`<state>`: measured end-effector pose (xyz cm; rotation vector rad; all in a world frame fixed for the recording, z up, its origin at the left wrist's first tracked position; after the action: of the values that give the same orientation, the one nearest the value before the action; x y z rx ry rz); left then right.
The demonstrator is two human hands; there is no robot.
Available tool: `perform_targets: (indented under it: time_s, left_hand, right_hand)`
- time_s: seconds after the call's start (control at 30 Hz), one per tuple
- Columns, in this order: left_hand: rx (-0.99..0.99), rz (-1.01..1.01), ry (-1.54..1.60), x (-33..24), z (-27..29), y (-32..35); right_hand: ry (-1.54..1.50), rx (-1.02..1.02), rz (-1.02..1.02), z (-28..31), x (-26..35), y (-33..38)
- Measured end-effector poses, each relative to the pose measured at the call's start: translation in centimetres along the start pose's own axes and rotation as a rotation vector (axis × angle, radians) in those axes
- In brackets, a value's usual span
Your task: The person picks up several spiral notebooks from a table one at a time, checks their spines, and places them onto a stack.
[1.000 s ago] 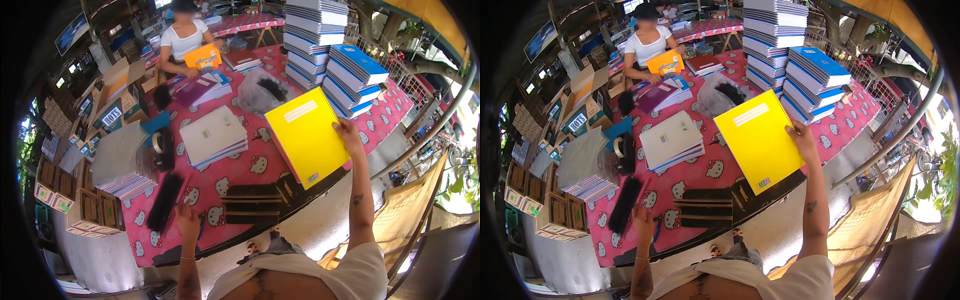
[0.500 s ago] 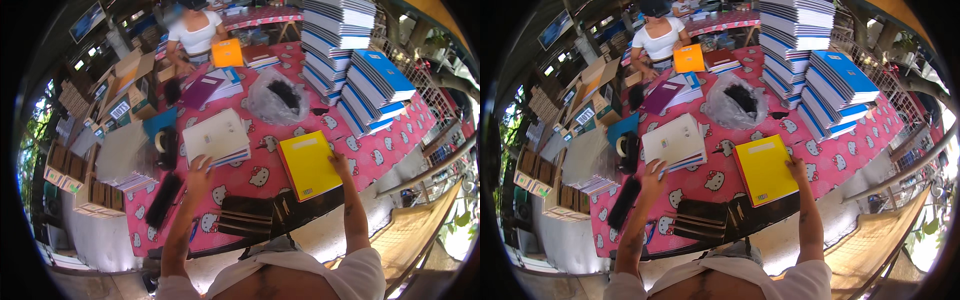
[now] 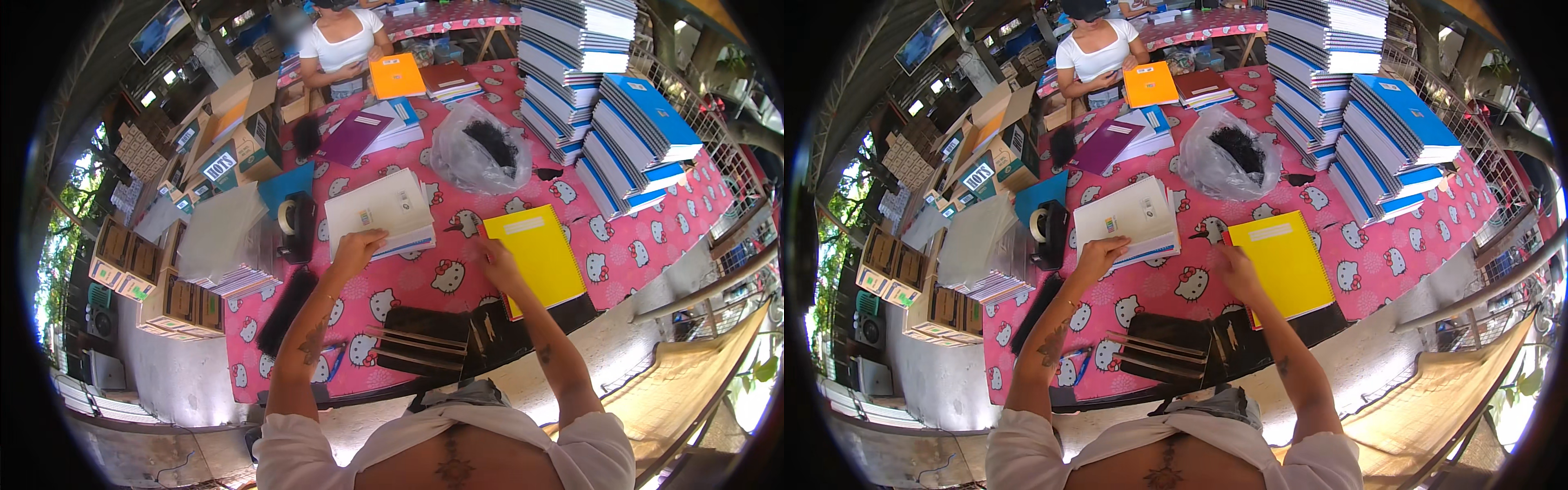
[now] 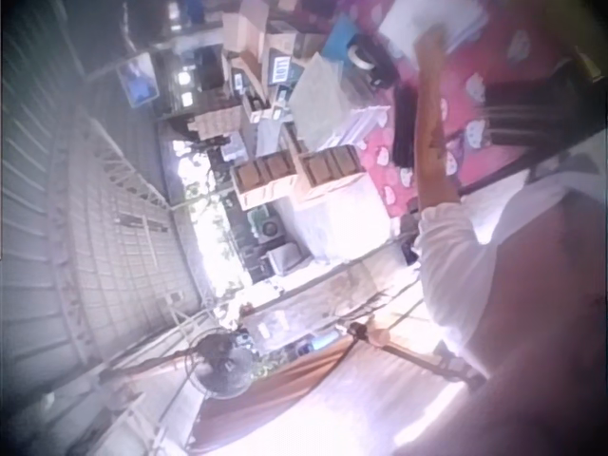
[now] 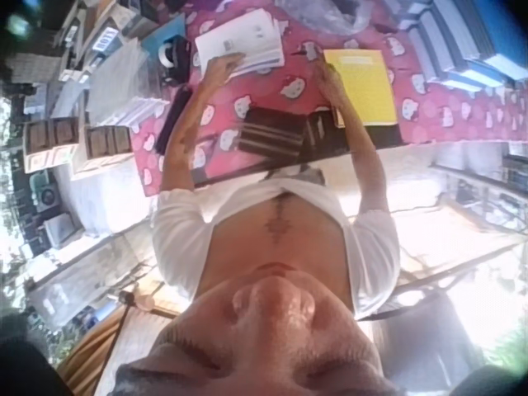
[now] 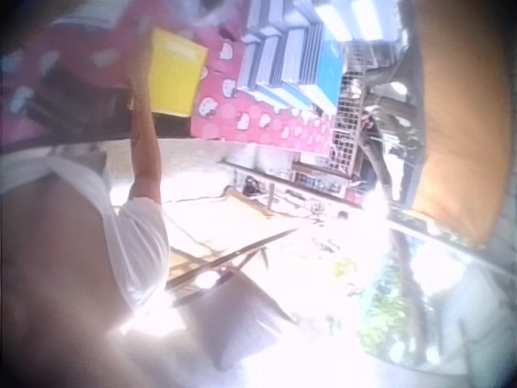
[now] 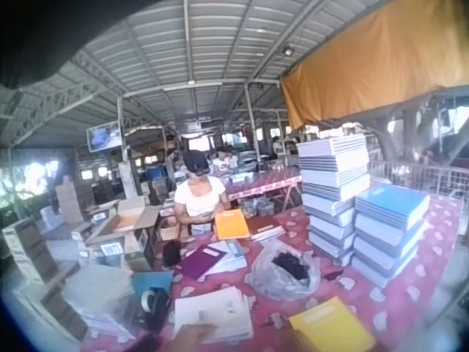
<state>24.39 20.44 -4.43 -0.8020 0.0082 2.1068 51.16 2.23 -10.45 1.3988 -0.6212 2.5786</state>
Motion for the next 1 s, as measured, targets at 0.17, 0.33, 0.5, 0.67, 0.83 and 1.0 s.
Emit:
perform_targets:
  time_s: [0.17, 0.33, 0.5, 0.67, 0.83, 1.0]
  left_hand:
    - [-0.100, 0.036, -0.062, 0.7, -0.1, 0.5]
    - [-0.241, 0.190, -0.086, 2.3, 0.3, 0.5]
    - [-0.334, 0.209, 0.006, 3.9, 0.8, 2.3]
    - [-0.382, 0.232, 0.042, 3.3, 0.8, 2.4]
    - [-0.367, -0.204, 0.039, -2.4, -0.1, 2.4]
    - [-0.838, 0.356, 0.448, 9.6, 9.9, 9.8]
  right_hand:
    - [-0.026, 0.062, -0.037, -7.9, 1.8, -3.6]
    - [0.124, -0.034, -0.046, -9.9, 3.2, -5.5]
    - [0.343, -0.063, 0.037, -9.9, 7.6, -6.2]
    - [-0.586, 0.034, -0.433, -11.1, 4.1, -12.0]
    - [-0.773, 0.386, -0.582, -12.2, 4.6, -14.9]
    - [-0.603, 0.376, -0.015, -9.8, 21.1, -9.7]
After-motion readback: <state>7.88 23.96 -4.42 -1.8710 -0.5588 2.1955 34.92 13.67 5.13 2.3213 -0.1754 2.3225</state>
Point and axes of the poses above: each hand's wrist, its own y-axis away from the middle knuckle, its own z-axis out of the back of the hand, x = y × z, the point moved 8 cm from there along -y, towards the middle knuckle
